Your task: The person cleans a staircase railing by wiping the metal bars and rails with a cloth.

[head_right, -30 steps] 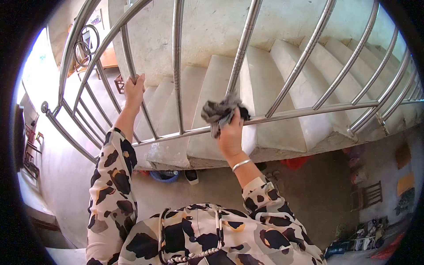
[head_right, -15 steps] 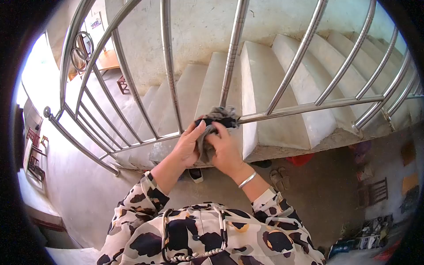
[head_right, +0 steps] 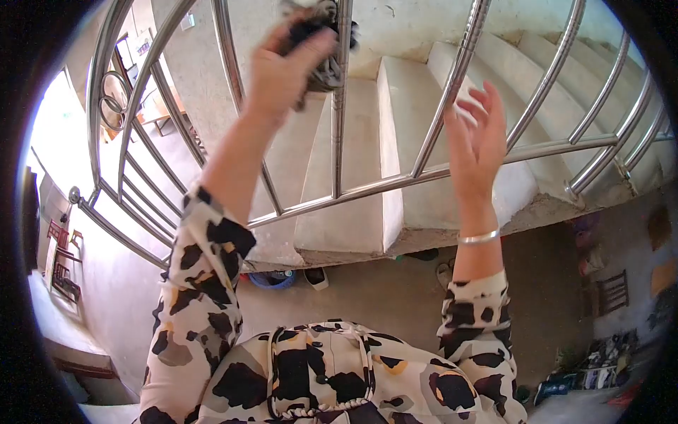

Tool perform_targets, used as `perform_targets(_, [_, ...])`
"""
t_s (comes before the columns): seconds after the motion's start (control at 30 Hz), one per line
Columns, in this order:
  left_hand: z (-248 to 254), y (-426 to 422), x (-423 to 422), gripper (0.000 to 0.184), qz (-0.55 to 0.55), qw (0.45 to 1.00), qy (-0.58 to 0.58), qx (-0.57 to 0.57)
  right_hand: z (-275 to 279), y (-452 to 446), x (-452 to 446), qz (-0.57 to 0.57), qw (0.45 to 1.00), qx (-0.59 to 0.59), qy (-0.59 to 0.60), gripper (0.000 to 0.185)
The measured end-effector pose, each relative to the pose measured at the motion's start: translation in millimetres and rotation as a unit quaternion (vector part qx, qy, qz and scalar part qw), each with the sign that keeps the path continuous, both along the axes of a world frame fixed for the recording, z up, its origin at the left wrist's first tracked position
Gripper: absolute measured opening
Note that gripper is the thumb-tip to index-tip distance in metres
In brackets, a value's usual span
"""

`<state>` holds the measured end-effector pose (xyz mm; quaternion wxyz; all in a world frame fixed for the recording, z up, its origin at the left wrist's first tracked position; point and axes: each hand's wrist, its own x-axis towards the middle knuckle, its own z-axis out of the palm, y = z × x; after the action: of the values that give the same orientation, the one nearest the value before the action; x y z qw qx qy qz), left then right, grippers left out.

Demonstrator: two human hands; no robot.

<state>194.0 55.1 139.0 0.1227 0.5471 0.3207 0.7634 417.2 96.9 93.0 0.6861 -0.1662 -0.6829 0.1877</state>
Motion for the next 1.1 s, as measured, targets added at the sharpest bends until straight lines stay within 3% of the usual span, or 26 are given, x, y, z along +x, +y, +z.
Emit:
perform_targets(0.03, [-12, 6, 7, 0.030, 0.081, 0.996, 0.035, -0.032, 7, 6, -8, 0.036, 0.999, -0.025, 0.015, 0.038])
perform_targets(0.1, [-48, 4, 6, 0.030, 0.059, 0.995, 0.014, -0.085, 11, 22, -22, 0.074, 0.995, -0.052, 0.032, 0.037])
perform_targets(0.13, [-87, 15, -2, 0.029, 0.129, 0.987, 0.067, -0.066, 8, 33, -29, 0.091, 0.993, -0.070, 0.036, 0.032])
perform_targets(0.2, [-141, -12, 7, 0.031, 0.120, 0.976, 0.061, -0.170, 6, 46, -37, 0.106, 0.989, -0.093, 0.039, 0.027])
perform_targets(0.27, [-213, -26, 11, 0.035, 0.195, 0.944, 0.133, -0.230, 2, 52, -42, -0.052, 0.998, -0.011, 0.033, 0.020])
perform_targets(0.33, [-232, -51, 20, 0.038, 0.243, 0.915, 0.177, -0.269, -2, 57, -43, -0.070, 0.997, 0.007, 0.029, 0.019])
perform_targets(0.53, [-222, -93, 18, 0.041, 0.154, 0.901, 0.231, -0.334, -4, 51, -44, -0.055, 0.998, 0.017, 0.038, 0.021])
perform_targets(0.6, [-208, -104, 11, 0.042, 0.149, 0.907, 0.202, -0.337, -4, 51, -46, -0.038, 0.998, 0.015, 0.049, 0.021])
perform_targets(0.67, [-166, -112, 2, 0.037, 0.065, 0.946, -0.094, -0.303, -5, 49, -45, -0.045, 0.998, 0.009, 0.043, 0.023])
perform_targets(0.73, [-100, -120, -12, 0.033, 0.130, 0.979, -0.066, -0.144, -3, 46, -46, -0.056, 0.998, 0.007, 0.039, 0.024])
perform_targets(0.83, [-23, -115, -34, 0.036, 0.264, 0.964, 0.007, -0.006, -4, 50, -43, -0.046, 0.998, 0.008, 0.048, 0.021])
perform_targets(0.9, [3, -88, -56, 0.041, 0.279, 0.953, 0.050, 0.106, -3, 46, -42, -0.003, 0.998, -0.008, 0.058, 0.021])
perform_targets(0.93, [3, -72, -69, 0.041, 0.280, 0.953, 0.049, 0.107, -3, 46, -41, -0.003, 0.998, -0.008, 0.057, 0.021])
perform_targets(1.0, [-14, -45, -93, 0.046, 0.442, 0.878, 0.158, 0.097, -2, 45, -42, -0.006, 0.998, -0.011, 0.057, 0.019])
perform_targets(1.03, [-24, -52, -82, 0.050, 0.439, 0.890, 0.111, 0.053, -1, 45, -42, -0.007, 0.998, -0.011, 0.057, 0.019])
perform_targets(1.1, [-68, -55, -77, 0.046, 0.482, 0.867, 0.127, 0.018, -3, 47, -39, 0.026, 0.998, -0.020, 0.047, 0.024])
